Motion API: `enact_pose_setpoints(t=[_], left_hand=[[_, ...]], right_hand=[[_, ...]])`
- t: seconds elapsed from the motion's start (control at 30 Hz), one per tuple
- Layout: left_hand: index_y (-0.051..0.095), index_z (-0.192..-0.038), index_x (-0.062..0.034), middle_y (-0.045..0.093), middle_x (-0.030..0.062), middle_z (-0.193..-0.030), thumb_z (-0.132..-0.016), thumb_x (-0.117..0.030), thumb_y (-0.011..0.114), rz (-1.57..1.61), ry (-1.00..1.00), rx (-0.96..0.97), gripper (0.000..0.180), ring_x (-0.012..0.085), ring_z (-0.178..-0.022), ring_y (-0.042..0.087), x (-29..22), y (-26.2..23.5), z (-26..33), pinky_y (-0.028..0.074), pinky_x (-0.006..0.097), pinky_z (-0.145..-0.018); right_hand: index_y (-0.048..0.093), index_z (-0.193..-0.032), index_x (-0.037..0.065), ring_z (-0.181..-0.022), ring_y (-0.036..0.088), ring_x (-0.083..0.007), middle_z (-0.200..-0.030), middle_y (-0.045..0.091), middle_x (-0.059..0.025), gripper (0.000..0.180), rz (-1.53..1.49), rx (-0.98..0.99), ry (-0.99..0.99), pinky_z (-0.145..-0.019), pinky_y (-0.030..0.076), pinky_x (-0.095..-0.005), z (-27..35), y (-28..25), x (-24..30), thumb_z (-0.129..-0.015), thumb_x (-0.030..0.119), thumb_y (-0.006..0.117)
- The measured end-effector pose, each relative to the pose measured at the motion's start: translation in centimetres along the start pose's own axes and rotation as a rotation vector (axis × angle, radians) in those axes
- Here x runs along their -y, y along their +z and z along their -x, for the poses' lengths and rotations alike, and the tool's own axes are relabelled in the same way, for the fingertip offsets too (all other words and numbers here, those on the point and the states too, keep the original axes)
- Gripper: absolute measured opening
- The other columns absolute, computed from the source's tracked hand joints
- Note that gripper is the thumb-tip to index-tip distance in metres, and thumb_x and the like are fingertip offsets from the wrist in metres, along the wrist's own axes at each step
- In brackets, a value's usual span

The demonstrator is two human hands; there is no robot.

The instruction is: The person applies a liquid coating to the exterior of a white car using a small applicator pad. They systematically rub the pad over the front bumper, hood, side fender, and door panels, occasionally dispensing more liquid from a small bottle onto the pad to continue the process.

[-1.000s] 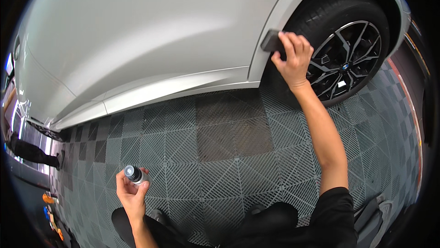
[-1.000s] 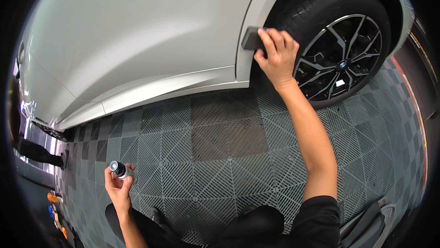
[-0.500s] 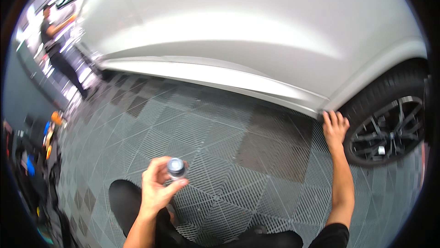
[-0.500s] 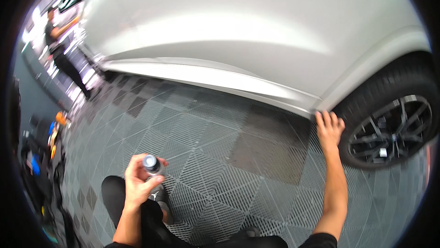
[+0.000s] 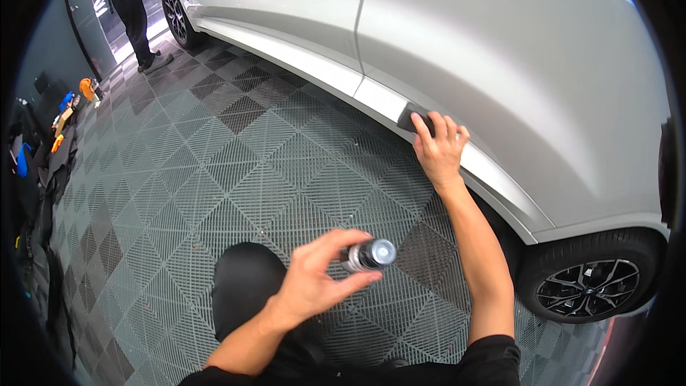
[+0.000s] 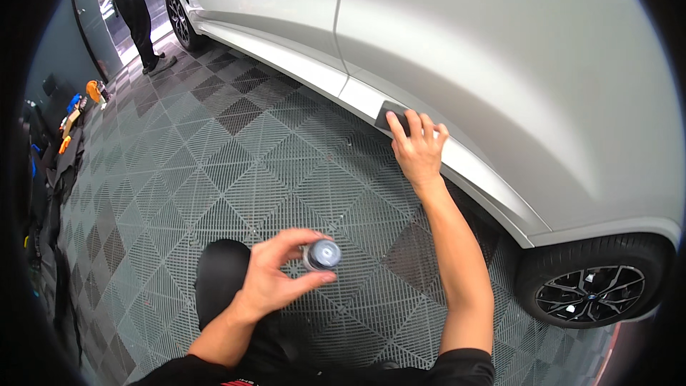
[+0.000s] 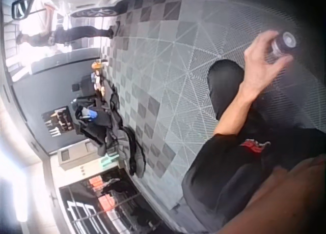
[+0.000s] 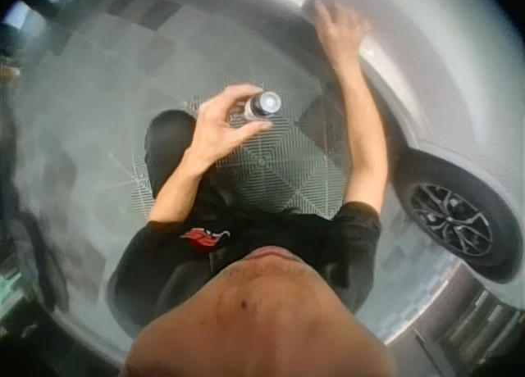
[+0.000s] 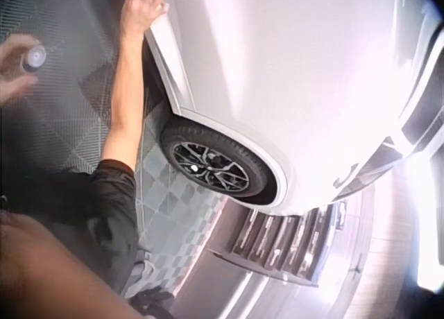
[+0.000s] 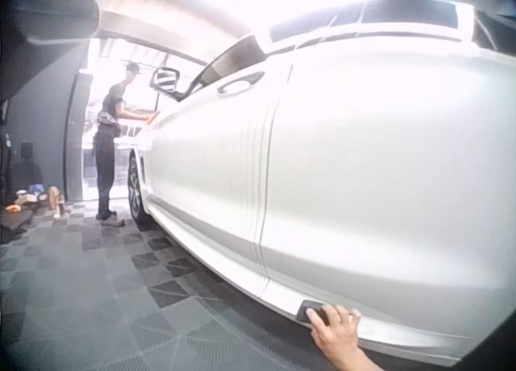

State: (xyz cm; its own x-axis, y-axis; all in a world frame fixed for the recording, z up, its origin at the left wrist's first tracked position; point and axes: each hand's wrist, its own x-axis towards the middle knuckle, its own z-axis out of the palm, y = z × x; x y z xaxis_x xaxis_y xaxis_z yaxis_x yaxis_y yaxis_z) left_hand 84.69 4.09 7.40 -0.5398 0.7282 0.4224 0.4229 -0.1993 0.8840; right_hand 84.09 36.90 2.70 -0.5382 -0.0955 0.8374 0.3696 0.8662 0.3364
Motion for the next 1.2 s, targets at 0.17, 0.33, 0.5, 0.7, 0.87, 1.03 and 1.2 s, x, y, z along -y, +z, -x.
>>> enact_pose_setpoints(t=[0.17, 0.33, 0.5, 0.7, 0.87, 1.03, 1.2], left_hand=[[0.059, -0.112, -0.0029, 0.068, 0.0139, -0.106, -0.070, -0.010, 0.083, 0.049, -0.001, -0.035, 0.049, 0.0230, -0.094, 0.069, 2.7, -4.2, -2.1, 0.060, 0.031, -0.075], [0.058, -0.112, -0.0013, 0.068, 0.0148, -0.104, -0.071, -0.010, 0.083, 0.146, -0.074, -0.066, 0.049, 0.0228, -0.094, 0.069, 5.3, -7.5, -3.2, 0.060, 0.032, -0.076], [0.058, -0.113, 0.0001, 0.068, 0.0130, -0.102, -0.071, -0.007, 0.083, 0.189, -0.176, -0.076, 0.049, 0.0203, -0.094, 0.068, 6.9, -9.4, -3.9, 0.060, 0.031, -0.077], [0.058, -0.111, 0.0027, 0.068, 0.0119, -0.099, -0.072, -0.006, 0.082, 0.234, -0.226, -0.086, 0.046, 0.0179, -0.093, 0.068, 8.5, -9.4, -4.5, 0.059, 0.031, -0.078], [0.058, -0.113, 0.0020, 0.067, 0.0150, -0.099, -0.074, -0.007, 0.081, 0.251, -0.320, -0.090, 0.046, 0.0177, -0.091, 0.066, 7.5, -9.7, -5.2, 0.055, 0.031, -0.078], [0.058, -0.113, 0.0011, 0.068, 0.0144, -0.096, -0.074, -0.005, 0.080, 0.270, -0.330, -0.124, 0.045, 0.0176, -0.088, 0.067, 9.1, -8.3, -5.8, 0.054, 0.030, -0.076], [0.057, -0.114, 0.0020, 0.068, 0.0127, -0.097, -0.076, -0.002, 0.078, 0.352, -0.351, -0.124, 0.043, 0.0156, -0.089, 0.065, 11.5, -7.4, -6.7, 0.054, 0.030, -0.077]], right_hand=[[0.061, -0.117, 0.026, -0.103, 0.049, -0.0198, -0.114, 0.053, -0.0009, 0.047, 0.104, 0.094, -0.147, -0.085, 0.034, -0.0447, -5.5, 9.0, 3.0, -0.072, 0.015, 0.068], [0.063, -0.113, 0.022, -0.102, 0.049, -0.0183, -0.113, 0.053, -0.0001, 0.036, 0.196, 0.137, -0.277, -0.081, 0.034, -0.0425, -7.8, 13.8, 3.9, -0.077, 0.018, 0.063], [0.066, -0.111, 0.020, -0.100, 0.049, -0.0160, -0.113, 0.053, 0.0015, 0.034, 0.249, 0.174, -0.324, -0.079, 0.033, -0.0409, -9.1, 13.7, 4.2, -0.078, 0.020, 0.062], [0.067, -0.108, 0.022, -0.095, 0.050, -0.0148, -0.108, 0.054, 0.0036, 0.045, 0.236, 0.076, -0.383, -0.077, 0.030, -0.0391, -12.9, 10.9, 3.0, -0.064, 0.014, 0.071], [0.068, -0.105, 0.021, -0.093, 0.051, -0.0153, -0.107, 0.055, 0.0027, 0.046, 0.182, 0.053, -0.298, -0.075, 0.032, -0.0403, -18.4, 7.4, 2.5, -0.059, 0.017, 0.070], [0.068, -0.103, 0.020, -0.094, 0.050, -0.0167, -0.107, 0.056, 0.0028, 0.046, 0.202, -0.032, -0.296, -0.075, 0.032, -0.0403, -25.2, 4.0, -0.9, -0.058, 0.016, 0.069], [0.069, -0.104, 0.022, -0.096, 0.050, -0.0167, -0.108, 0.056, 0.0040, 0.045, 0.284, -0.131, -0.303, -0.077, 0.033, -0.0406, -32.4, 0.7, -3.0, -0.059, 0.018, 0.069]])
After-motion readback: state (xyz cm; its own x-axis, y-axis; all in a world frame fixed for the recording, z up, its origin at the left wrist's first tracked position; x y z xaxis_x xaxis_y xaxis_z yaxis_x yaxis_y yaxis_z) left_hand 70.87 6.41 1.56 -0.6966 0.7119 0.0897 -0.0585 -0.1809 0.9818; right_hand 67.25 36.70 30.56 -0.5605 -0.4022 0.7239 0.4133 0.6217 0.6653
